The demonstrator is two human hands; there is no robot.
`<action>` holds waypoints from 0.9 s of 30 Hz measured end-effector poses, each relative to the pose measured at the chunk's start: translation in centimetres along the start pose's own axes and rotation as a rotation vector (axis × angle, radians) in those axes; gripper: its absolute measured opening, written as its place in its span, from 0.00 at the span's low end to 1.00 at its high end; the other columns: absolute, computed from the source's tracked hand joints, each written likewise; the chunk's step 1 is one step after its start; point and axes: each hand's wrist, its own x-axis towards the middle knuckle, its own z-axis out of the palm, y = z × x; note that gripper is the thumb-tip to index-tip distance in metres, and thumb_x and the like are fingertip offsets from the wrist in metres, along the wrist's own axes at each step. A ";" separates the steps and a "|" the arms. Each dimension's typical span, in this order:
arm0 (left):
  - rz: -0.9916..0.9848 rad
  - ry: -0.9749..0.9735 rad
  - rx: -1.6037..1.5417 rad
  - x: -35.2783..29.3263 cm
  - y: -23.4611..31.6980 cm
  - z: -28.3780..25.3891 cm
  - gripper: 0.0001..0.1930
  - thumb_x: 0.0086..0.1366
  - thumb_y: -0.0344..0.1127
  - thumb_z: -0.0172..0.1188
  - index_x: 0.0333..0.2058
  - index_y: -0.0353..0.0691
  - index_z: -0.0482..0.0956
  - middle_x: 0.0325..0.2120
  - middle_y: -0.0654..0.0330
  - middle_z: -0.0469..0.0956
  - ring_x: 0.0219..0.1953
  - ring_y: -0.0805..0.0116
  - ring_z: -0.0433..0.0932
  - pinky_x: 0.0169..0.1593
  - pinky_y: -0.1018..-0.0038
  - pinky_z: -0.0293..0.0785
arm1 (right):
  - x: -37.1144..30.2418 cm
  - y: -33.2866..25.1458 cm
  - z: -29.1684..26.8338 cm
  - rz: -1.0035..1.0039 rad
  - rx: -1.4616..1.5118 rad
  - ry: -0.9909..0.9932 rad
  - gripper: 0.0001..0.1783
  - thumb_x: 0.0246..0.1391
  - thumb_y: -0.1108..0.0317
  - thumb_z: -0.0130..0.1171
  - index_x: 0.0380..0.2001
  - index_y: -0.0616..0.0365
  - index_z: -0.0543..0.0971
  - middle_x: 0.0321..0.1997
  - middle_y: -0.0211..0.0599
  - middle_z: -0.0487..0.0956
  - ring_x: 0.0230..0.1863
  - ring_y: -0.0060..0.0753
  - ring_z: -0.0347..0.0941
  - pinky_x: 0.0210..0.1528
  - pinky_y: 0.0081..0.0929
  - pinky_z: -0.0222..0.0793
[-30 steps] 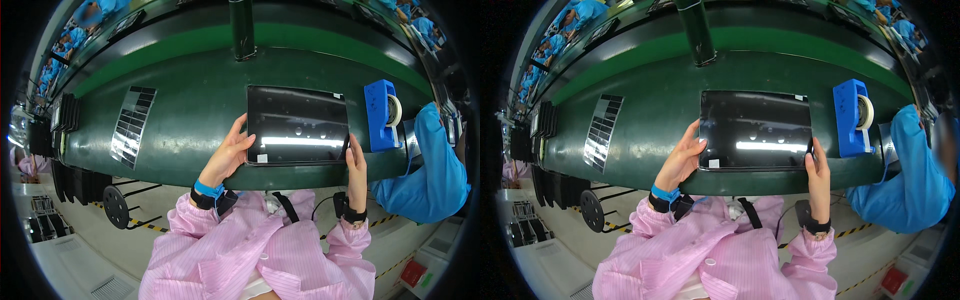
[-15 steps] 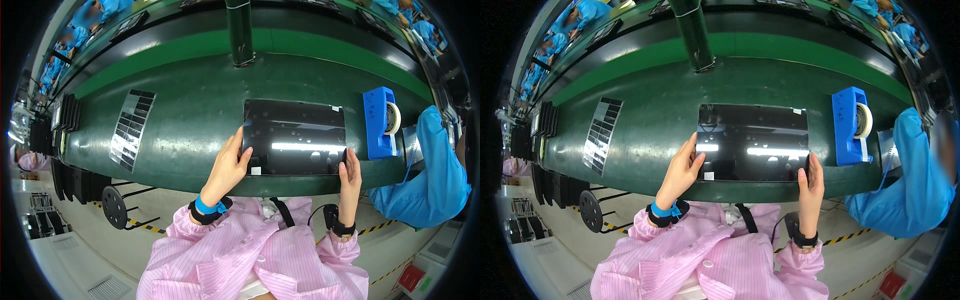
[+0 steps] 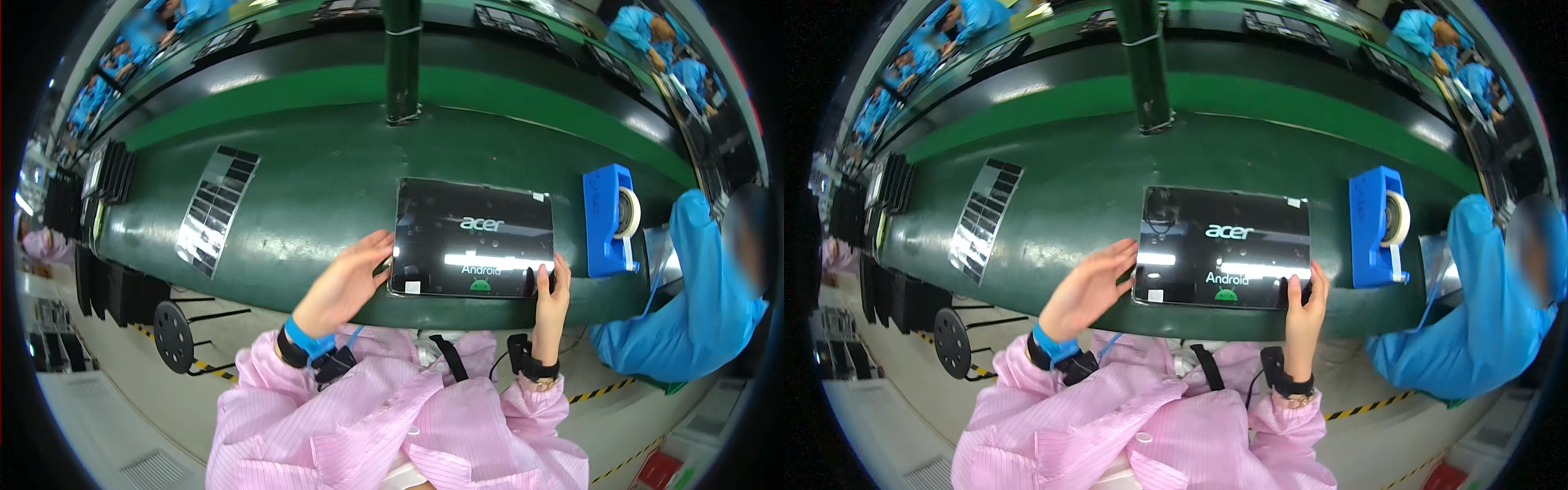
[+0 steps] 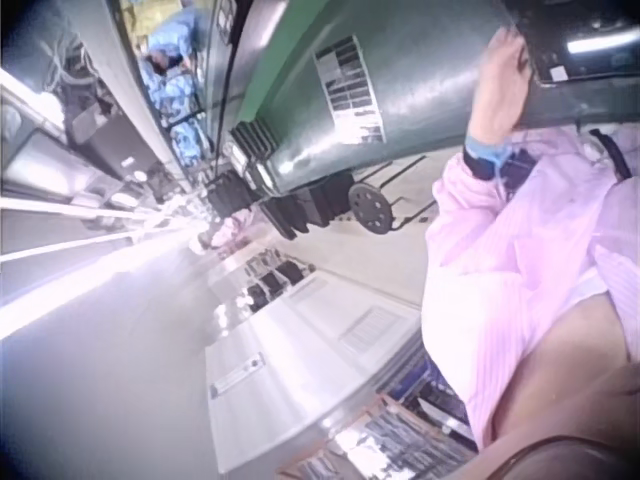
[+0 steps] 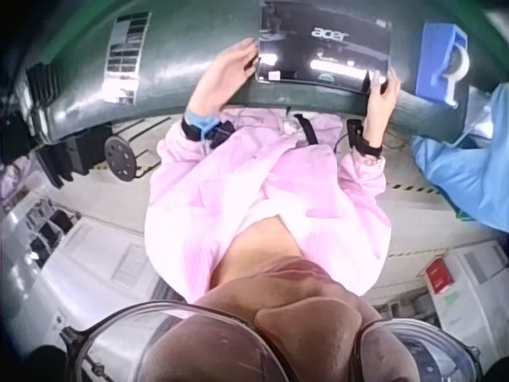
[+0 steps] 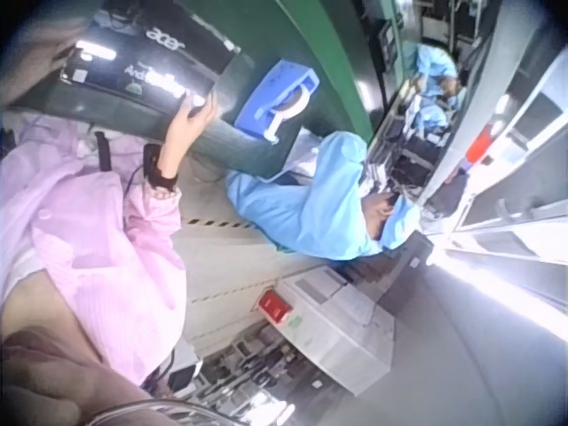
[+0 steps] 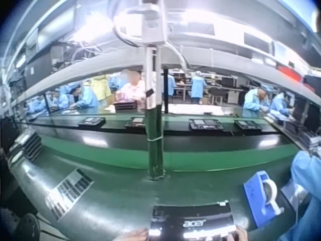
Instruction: The recorder is assembling and testing tablets on a production line.
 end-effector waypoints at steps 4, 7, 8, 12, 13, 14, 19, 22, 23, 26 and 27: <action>-0.091 0.015 0.075 1.1 1.1 -0.6 0.20 0.61 0.32 0.53 0.50 0.33 0.66 0.53 0.58 0.64 0.53 0.69 0.65 0.55 0.75 0.61 | -0.7 -0.6 0.5 0.118 0.123 0.056 0.21 0.56 0.66 0.53 0.50 0.67 0.69 0.54 0.40 0.67 0.57 0.32 0.60 0.60 0.26 0.51; -0.010 0.103 0.246 0.7 0.4 1.1 0.27 0.59 0.33 0.58 0.54 0.32 0.58 0.49 0.56 0.67 0.47 0.71 0.70 0.50 0.74 0.67 | -1.7 -0.8 1.1 0.157 0.332 -0.040 0.21 0.56 0.67 0.53 0.50 0.68 0.68 0.55 0.40 0.67 0.56 0.31 0.61 0.59 0.25 0.51; 0.074 0.249 0.353 -0.3 0.0 2.4 0.31 0.58 0.33 0.59 0.56 0.32 0.55 0.48 0.55 0.67 0.48 0.71 0.70 0.49 0.73 0.68 | -2.2 -1.4 1.1 0.176 0.450 -0.097 0.21 0.56 0.68 0.52 0.50 0.69 0.68 0.55 0.40 0.67 0.56 0.30 0.61 0.59 0.25 0.51; 0.099 0.194 0.267 -1.6 0.7 -0.7 0.37 0.54 0.38 0.64 0.56 0.34 0.52 0.50 0.52 0.63 0.54 0.65 0.62 0.55 0.73 0.61 | -3.8 -3.4 2.5 0.181 0.520 -0.145 0.18 0.58 0.69 0.50 0.49 0.70 0.70 0.55 0.39 0.68 0.56 0.28 0.62 0.58 0.23 0.53; 0.144 0.193 0.256 -1.9 0.8 -2.4 0.36 0.54 0.36 0.64 0.56 0.34 0.53 0.49 0.52 0.64 0.53 0.66 0.64 0.54 0.73 0.63 | -4.0 -3.5 3.0 0.181 0.528 -0.208 0.18 0.58 0.68 0.49 0.48 0.70 0.71 0.55 0.39 0.68 0.56 0.28 0.62 0.58 0.23 0.54; 0.166 0.204 0.222 -2.8 1.6 -3.0 0.36 0.53 0.34 0.65 0.56 0.34 0.54 0.49 0.53 0.65 0.51 0.66 0.67 0.52 0.74 0.66 | -4.3 -3.5 3.2 0.178 0.546 -0.258 0.18 0.59 0.68 0.47 0.47 0.70 0.71 0.55 0.39 0.68 0.56 0.28 0.62 0.58 0.23 0.54; 0.299 0.432 0.055 -7.4 7.5 -9.0 0.45 0.53 0.28 0.63 0.62 0.36 0.41 0.42 0.55 0.71 0.40 0.68 0.76 0.40 0.72 0.75 | -4.6 -5.8 5.0 0.027 0.381 -0.255 0.17 0.61 0.65 0.44 0.49 0.64 0.70 0.55 0.39 0.68 0.56 0.32 0.62 0.58 0.29 0.55; 0.400 0.556 0.054 -7.4 12.9 -9.9 0.11 0.56 0.33 0.60 0.37 0.35 0.76 0.31 0.60 0.78 0.32 0.71 0.79 0.35 0.76 0.78 | -3.4 -4.8 5.6 -0.185 -0.049 -0.033 0.18 0.60 0.65 0.45 0.49 0.65 0.68 0.55 0.43 0.66 0.57 0.40 0.61 0.58 0.33 0.53; 0.489 0.569 0.039 -6.4 14.8 -10.9 0.11 0.56 0.32 0.60 0.37 0.36 0.76 0.30 0.59 0.79 0.32 0.70 0.79 0.36 0.76 0.77 | -3.4 -4.2 5.9 -0.249 -0.186 -0.028 0.17 0.59 0.66 0.45 0.48 0.66 0.68 0.55 0.46 0.65 0.57 0.45 0.58 0.58 0.38 0.52; 0.706 0.509 0.177 -2.2 20.3 -11.8 0.05 0.56 0.28 0.58 0.32 0.38 0.75 0.29 0.57 0.79 0.31 0.65 0.80 0.36 0.70 0.80 | -3.5 -4.7 6.2 -0.319 -0.367 0.003 0.19 0.57 0.68 0.46 0.49 0.68 0.65 0.58 0.50 0.61 0.59 0.52 0.54 0.59 0.44 0.50; 0.505 0.362 -0.038 0.1 24.0 -16.5 0.03 0.55 0.29 0.60 0.29 0.38 0.76 0.27 0.59 0.79 0.30 0.66 0.80 0.34 0.72 0.79 | -3.7 -5.1 6.3 -0.313 -0.362 0.037 0.20 0.57 0.68 0.46 0.50 0.68 0.64 0.58 0.51 0.59 0.59 0.53 0.54 0.59 0.45 0.49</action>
